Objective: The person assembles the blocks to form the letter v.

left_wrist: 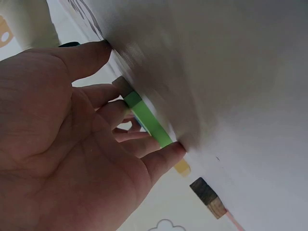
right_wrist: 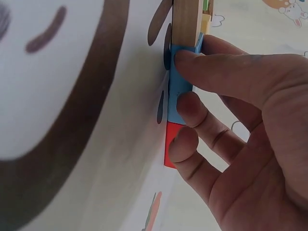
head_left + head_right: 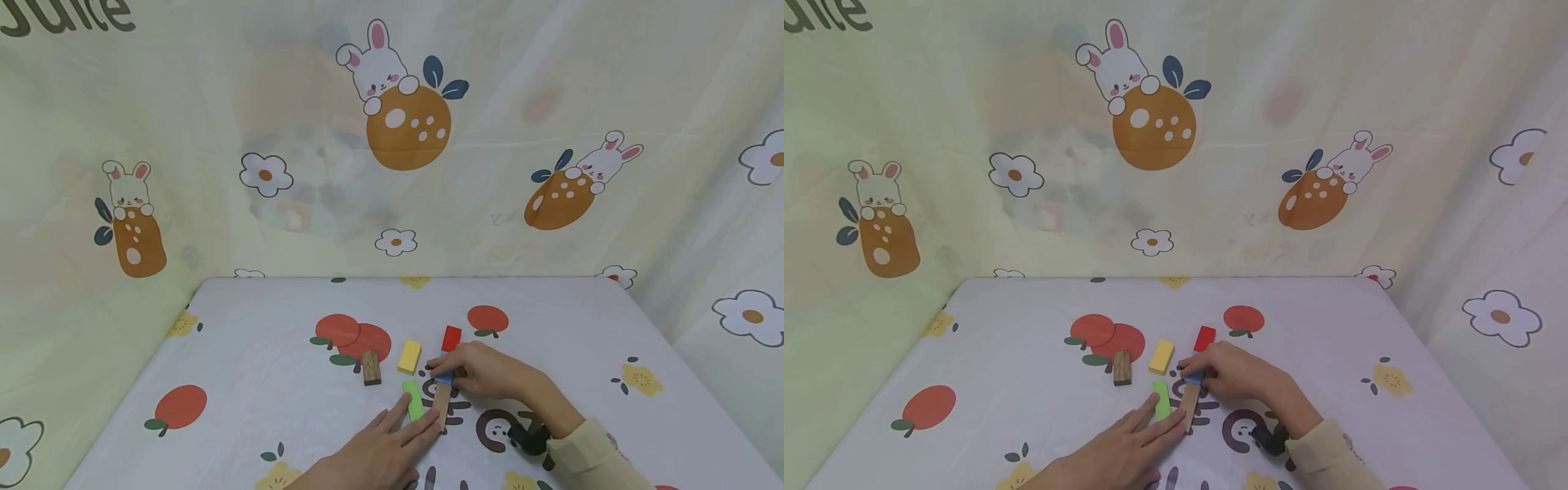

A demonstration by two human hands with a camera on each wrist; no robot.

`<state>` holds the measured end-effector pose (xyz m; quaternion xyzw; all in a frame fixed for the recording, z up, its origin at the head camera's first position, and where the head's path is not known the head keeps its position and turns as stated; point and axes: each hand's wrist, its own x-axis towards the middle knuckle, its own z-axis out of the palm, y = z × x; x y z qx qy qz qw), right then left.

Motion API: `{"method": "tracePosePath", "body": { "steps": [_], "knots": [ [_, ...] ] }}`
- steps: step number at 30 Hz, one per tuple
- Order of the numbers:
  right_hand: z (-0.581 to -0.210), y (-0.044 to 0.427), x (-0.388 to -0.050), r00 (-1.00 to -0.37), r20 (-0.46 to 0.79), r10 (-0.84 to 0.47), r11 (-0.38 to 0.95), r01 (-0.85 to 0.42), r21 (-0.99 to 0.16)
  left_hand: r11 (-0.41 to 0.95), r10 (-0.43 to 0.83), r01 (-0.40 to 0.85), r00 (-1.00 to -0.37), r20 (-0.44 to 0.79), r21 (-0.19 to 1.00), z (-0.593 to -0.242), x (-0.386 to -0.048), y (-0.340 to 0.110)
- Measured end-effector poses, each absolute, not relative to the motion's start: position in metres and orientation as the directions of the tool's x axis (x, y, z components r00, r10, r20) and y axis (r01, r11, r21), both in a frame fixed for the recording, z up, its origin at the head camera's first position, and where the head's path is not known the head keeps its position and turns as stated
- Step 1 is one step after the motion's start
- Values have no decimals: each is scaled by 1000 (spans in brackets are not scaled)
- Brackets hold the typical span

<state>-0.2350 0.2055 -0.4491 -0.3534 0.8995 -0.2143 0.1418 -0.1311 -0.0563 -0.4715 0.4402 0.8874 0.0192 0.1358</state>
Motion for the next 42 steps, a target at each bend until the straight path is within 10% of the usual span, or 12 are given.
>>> {"method": "tracePosePath", "body": {
  "steps": [24, 42],
  "knots": [
    [-457, 222, -247, -873, 147, -465, 738, -474, -481, 636, 768, 748, -590, -250, 190, -470, -131, -54],
    [-466, 220, -258, -879, 77, -471, 779, -455, -431, 627, 775, 758, -584, -242, 179, -469, -132, -56]
  ]
}}
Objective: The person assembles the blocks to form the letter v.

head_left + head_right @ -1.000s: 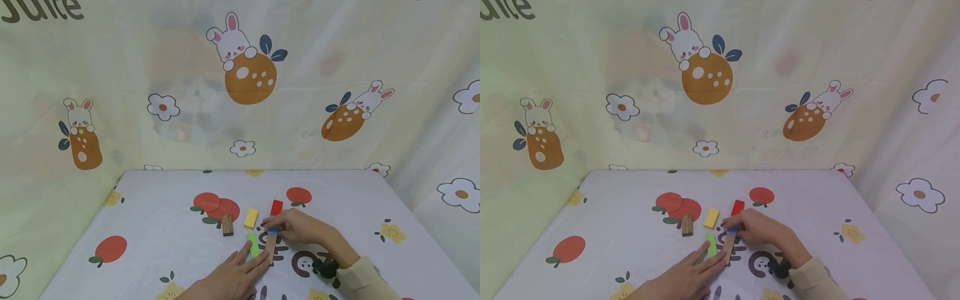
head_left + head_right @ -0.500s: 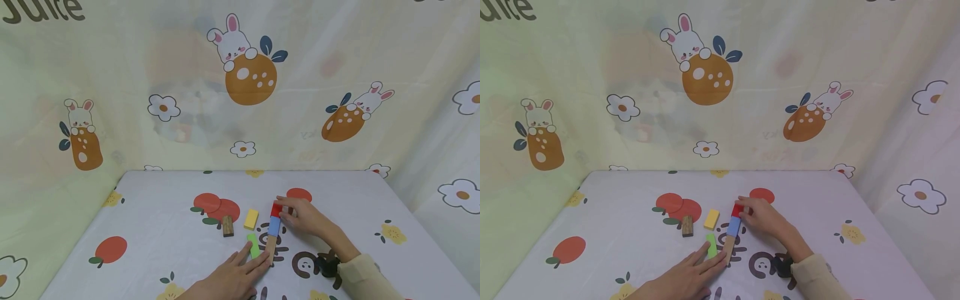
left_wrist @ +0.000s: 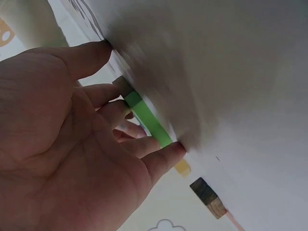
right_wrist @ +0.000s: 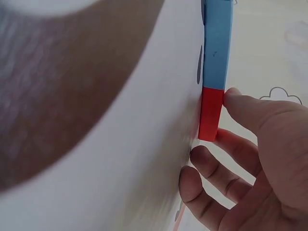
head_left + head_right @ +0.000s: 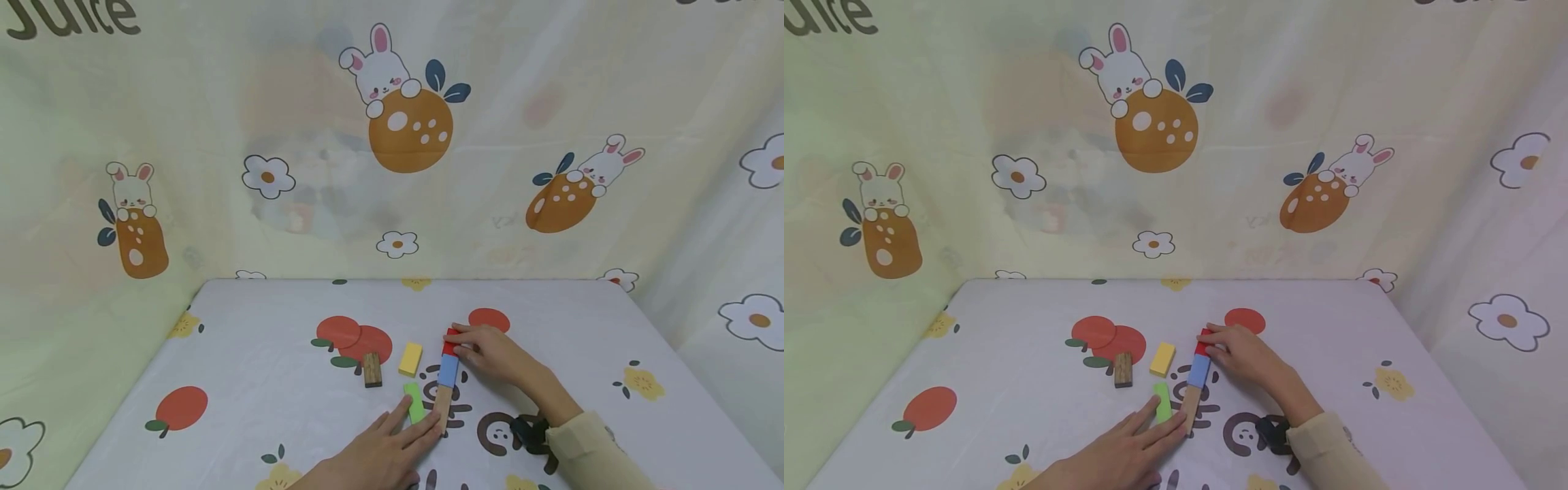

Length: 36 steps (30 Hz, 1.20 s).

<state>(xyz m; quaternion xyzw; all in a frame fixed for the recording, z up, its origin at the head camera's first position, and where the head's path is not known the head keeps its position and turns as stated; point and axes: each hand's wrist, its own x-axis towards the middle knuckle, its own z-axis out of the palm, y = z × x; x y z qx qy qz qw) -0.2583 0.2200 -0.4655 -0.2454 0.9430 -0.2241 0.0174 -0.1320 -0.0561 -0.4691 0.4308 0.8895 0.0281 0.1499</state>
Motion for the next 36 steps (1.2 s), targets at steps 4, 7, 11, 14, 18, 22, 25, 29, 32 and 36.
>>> {"method": "tracePosePath", "body": {
  "steps": [4, 7, 11, 14, 18, 22, 25, 29, 32, 36],
  "knots": [
    [-465, 220, -258, -882, 86, -463, 777, -450, -439, 619, 782, 767, -580, -229, 170, -468, -132, -56],
    [-465, 220, -258, -887, 89, -453, 782, -443, -439, 618, 782, 768, -580, -228, 167, -468, -131, -56],
    [-466, 220, -259, -893, 78, -443, 790, -429, -438, 621, 779, 766, -582, -233, 163, -468, -132, -56],
    [-466, 219, -260, -888, 71, -455, 791, -440, -424, 624, 776, 765, -584, -237, 160, -468, -132, -56],
    [-468, 220, -260, -868, 70, -492, 791, -479, -382, 624, 776, 764, -583, -240, 162, -468, -132, -56],
    [-469, 220, -258, -861, 61, -505, 801, -494, -339, 620, 779, 768, -581, -234, 160, -469, -132, -56],
    [-469, 219, -257, -867, 53, -495, 809, -483, -334, 616, 783, 773, -580, -223, 153, -470, -131, -56],
    [-469, 219, -256, -874, 47, -484, 813, -469, -344, 613, 786, 775, -579, -217, 151, -470, -131, -56],
    [-468, 220, -255, -876, 48, -480, 813, -465, -351, 616, 784, 772, -578, -227, 159, -470, -132, -56],
    [-468, 220, -255, -888, 50, -458, 811, -440, -386, 620, 780, 766, -579, -237, 169, -470, -132, -56]
  ]
}}
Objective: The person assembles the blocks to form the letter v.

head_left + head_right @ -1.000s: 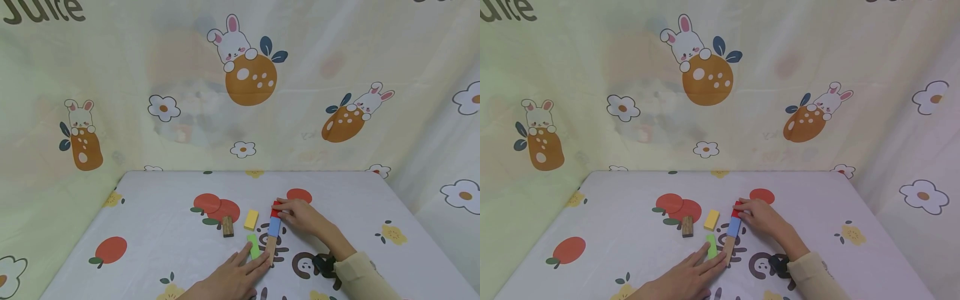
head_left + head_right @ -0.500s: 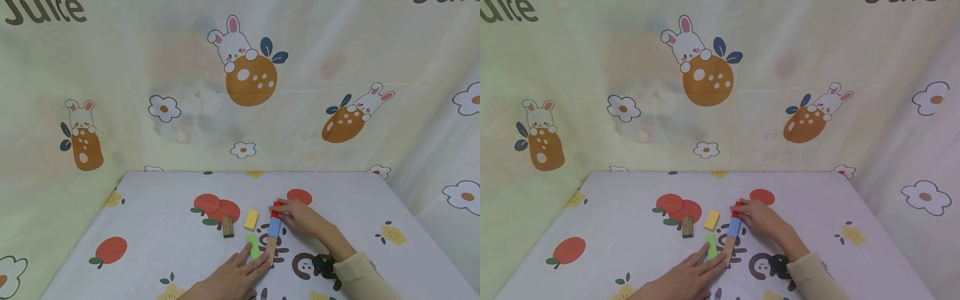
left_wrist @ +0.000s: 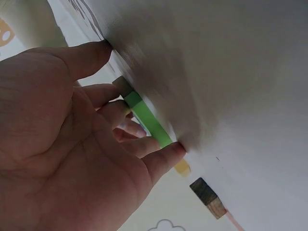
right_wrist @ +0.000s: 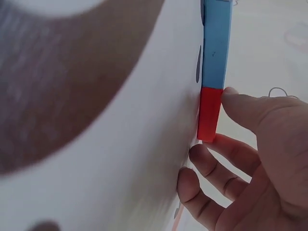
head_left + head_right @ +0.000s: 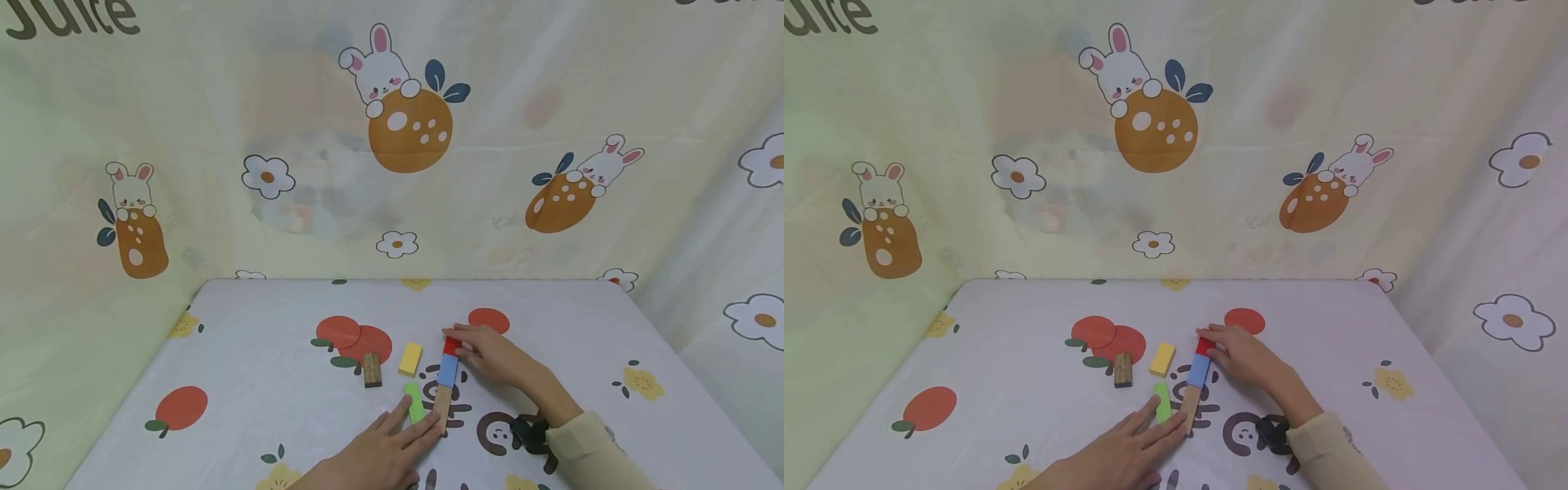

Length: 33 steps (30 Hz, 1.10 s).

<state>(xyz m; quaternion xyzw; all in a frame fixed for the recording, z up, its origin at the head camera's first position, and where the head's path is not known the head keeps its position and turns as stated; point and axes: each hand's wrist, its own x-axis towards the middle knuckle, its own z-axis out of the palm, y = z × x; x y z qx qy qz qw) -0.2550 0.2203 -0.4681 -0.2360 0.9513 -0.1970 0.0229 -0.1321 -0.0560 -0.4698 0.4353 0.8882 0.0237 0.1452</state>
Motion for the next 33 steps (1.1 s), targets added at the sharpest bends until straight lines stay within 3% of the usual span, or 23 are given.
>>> {"method": "tracePosePath", "body": {
  "steps": [20, 28, 33],
  "knots": [
    [-467, 216, -252, -913, 64, -402, 839, -395, -374, 633, 769, 753, -584, -261, 179, -469, -133, -55],
    [-464, 206, -230, -929, 111, -354, 878, -371, -303, 622, 777, 765, -579, -248, 165, -471, -133, -56],
    [-461, 202, -212, -926, 39, -376, 883, -371, -288, 613, 784, 776, -574, -237, 152, -471, -133, -57]
  ]
}}
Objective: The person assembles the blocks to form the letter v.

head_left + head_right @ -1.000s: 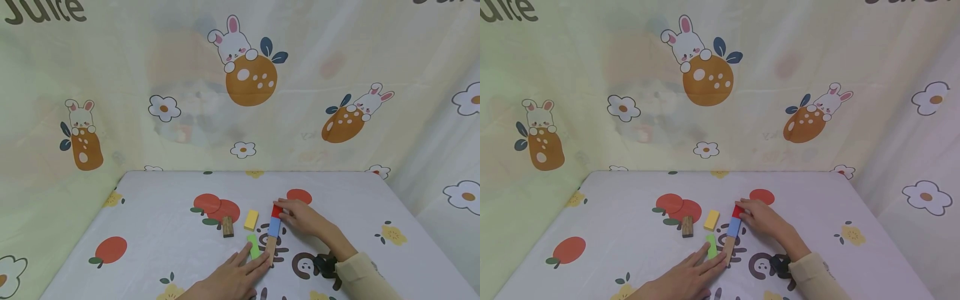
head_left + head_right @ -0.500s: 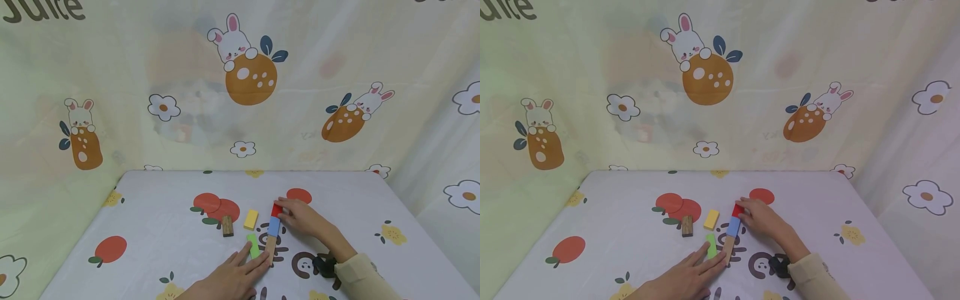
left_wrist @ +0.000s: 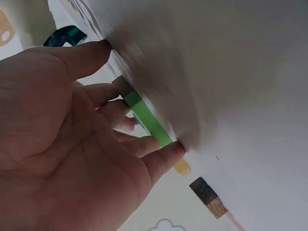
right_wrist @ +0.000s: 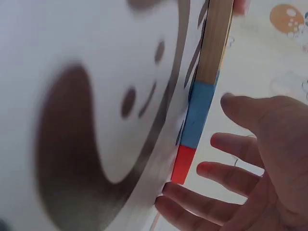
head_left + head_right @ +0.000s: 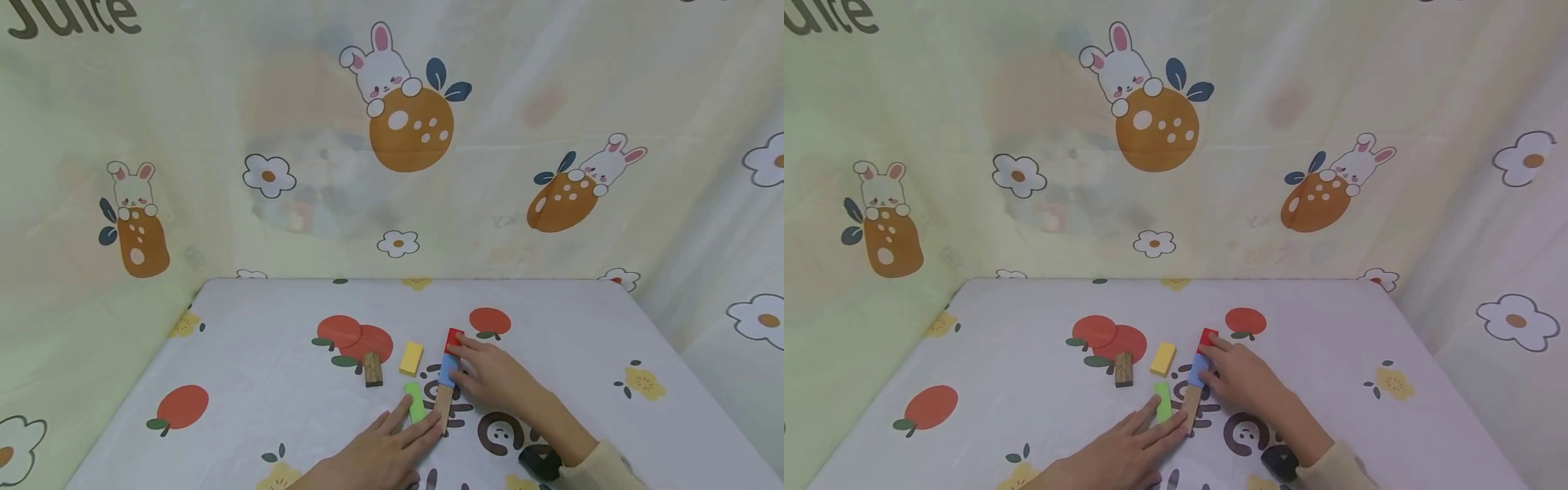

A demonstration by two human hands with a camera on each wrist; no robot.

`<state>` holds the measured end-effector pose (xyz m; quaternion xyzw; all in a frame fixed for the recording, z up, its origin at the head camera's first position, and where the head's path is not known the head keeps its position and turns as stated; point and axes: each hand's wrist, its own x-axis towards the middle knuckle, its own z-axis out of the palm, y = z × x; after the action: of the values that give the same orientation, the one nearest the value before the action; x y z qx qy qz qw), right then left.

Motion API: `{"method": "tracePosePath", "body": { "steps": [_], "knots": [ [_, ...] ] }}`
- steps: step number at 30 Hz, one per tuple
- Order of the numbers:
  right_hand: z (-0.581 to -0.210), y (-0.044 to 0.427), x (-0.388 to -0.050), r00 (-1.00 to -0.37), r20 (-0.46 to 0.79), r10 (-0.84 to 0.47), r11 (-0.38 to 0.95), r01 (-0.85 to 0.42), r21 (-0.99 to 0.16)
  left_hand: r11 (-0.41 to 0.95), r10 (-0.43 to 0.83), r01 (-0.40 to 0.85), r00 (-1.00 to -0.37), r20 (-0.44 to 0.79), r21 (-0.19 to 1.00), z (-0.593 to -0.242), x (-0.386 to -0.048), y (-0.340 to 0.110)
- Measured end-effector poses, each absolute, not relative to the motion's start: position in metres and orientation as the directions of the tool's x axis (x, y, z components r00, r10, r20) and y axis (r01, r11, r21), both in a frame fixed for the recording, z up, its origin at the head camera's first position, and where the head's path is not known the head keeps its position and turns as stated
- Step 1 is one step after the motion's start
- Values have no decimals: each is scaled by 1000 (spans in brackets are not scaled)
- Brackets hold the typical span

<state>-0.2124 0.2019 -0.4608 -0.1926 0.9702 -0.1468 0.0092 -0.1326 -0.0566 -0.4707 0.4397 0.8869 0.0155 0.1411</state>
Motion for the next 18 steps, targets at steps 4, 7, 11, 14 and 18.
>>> {"method": "tracePosePath", "body": {
  "steps": [4, 7, 11, 14, 18],
  "knots": [
    [-462, 203, -200, -913, -28, -408, 879, -384, -282, 602, 793, 784, -565, -229, 151, -471, -132, -57],
    [-462, 205, -194, -891, -32, -453, 865, -431, -258, 600, 794, 786, -563, -227, 148, -471, -132, -57],
    [-461, 207, -189, -869, -17, -495, 843, -475, -252, 597, 797, 790, -564, -218, 139, -470, -132, -57],
    [-461, 207, -187, -866, -25, -499, 838, -475, -268, 596, 797, 791, -564, -216, 137, -469, -132, -57],
    [-463, 206, -187, -871, -21, -491, 837, -465, -288, 598, 795, 790, -564, -222, 135, -470, -132, -57]
  ]
}}
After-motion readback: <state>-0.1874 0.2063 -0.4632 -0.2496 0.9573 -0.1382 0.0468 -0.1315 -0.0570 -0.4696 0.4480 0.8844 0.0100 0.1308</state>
